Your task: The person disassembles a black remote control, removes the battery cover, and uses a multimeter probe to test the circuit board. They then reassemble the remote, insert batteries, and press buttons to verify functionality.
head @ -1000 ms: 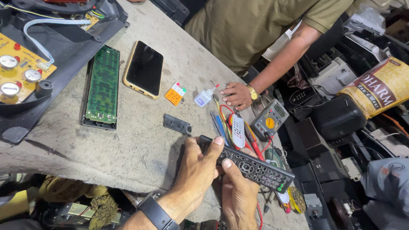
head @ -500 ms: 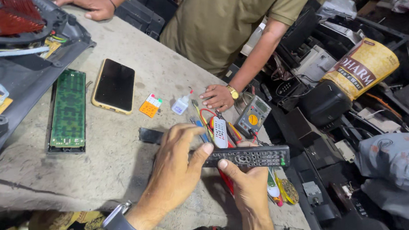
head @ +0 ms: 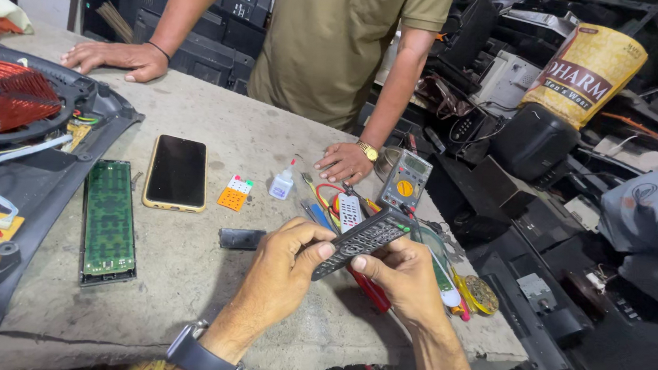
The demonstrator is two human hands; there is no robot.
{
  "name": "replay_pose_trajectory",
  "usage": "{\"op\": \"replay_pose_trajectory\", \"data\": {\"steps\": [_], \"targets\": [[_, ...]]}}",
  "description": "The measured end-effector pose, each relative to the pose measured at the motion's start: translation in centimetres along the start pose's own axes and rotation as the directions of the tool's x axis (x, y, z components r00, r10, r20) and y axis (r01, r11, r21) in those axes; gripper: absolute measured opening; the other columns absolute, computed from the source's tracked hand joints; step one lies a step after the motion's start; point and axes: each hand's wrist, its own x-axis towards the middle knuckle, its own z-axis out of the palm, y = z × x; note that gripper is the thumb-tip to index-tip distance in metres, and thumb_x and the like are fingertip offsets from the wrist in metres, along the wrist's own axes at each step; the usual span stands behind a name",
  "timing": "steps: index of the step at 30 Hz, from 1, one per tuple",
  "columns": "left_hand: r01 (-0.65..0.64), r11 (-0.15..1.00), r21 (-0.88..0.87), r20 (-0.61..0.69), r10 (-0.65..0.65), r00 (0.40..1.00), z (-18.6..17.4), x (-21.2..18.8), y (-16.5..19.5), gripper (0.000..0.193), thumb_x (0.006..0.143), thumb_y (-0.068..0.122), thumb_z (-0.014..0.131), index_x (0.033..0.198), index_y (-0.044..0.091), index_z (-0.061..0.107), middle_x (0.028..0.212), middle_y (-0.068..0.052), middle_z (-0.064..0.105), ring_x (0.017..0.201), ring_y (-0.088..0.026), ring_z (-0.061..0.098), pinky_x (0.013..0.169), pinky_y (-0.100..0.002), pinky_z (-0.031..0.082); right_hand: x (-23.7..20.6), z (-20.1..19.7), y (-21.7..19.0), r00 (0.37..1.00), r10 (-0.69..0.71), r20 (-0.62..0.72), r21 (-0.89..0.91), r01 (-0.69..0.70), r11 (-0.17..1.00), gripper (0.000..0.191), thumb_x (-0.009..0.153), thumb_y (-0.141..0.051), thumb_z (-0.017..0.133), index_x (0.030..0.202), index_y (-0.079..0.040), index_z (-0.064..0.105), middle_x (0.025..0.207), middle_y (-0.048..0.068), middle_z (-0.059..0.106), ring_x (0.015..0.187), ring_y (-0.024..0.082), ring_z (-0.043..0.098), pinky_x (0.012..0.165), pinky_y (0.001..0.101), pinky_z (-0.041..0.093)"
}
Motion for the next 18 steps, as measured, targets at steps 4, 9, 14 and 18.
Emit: {"op": "replay_pose_trajectory", "data": {"steps": [4, 9, 14, 18], "targets": [[-0.028, 0.992, -0.124, 0.019, 0.030, 0.999, 0.2, 0.2, -0.6, 0.017, 0.093, 0.004, 0.064, 0.107, -0.002, 0.072, 0.098, -0.005, 0.069, 0.090, -0.014, 0.069, 0.080, -0.029, 0.056, 0.4, -0.5, 0.7, 0.993, -0.117, 0.016, 0.103, 0.115, 0.988, 0.022, 0.079, 0.003, 0.084, 0.098, 0.004, 0.073, 0.093, 0.011, 0.077, 0.083, 0.016, 0.071, 0.079, 0.0338, 0.060], [0.181, 0.893, -0.413, 0.138, -0.135, 0.981, 0.4, 0.5, -1.4, 0.017, 0.095, 0.004, 0.064, 0.109, -0.003, 0.072, 0.095, -0.006, 0.073, 0.085, -0.011, 0.067, 0.076, -0.028, 0.057, 0.4, -0.8, 0.9, 0.980, -0.186, 0.075, 0.243, 0.163, 0.956, 0.024, 0.079, 0.002, 0.085, 0.100, 0.005, 0.073, 0.097, 0.011, 0.077, 0.087, 0.017, 0.072, 0.084, 0.0352, 0.061], [0.124, 0.894, -0.430, 0.175, -0.053, 0.983, 0.4, 0.5, -1.8, 0.015, 0.097, 0.005, 0.065, 0.110, -0.003, 0.069, 0.097, -0.006, 0.072, 0.087, -0.008, 0.066, 0.077, -0.027, 0.056, 0.4, -0.8, 0.2, 0.988, -0.099, 0.120, 0.393, 0.045, 0.918, 0.028, 0.082, -0.008, 0.083, 0.104, 0.006, 0.074, 0.104, 0.014, 0.077, 0.096, 0.020, 0.073, 0.093, 0.0376, 0.058], [0.143, 0.884, -0.445, 0.227, -0.044, 0.973, 0.5, 0.4, -1.7, 0.017, 0.099, 0.009, 0.062, 0.112, -0.002, 0.066, 0.099, -0.003, 0.070, 0.089, -0.007, 0.064, 0.080, -0.026, 0.055, 0.3, -0.6, 0.2, 0.983, -0.147, 0.109, 0.477, 0.078, 0.875, 0.031, 0.087, -0.010, 0.081, 0.111, 0.006, 0.073, 0.110, 0.014, 0.075, 0.102, 0.021, 0.070, 0.097, 0.0384, 0.053]]}}
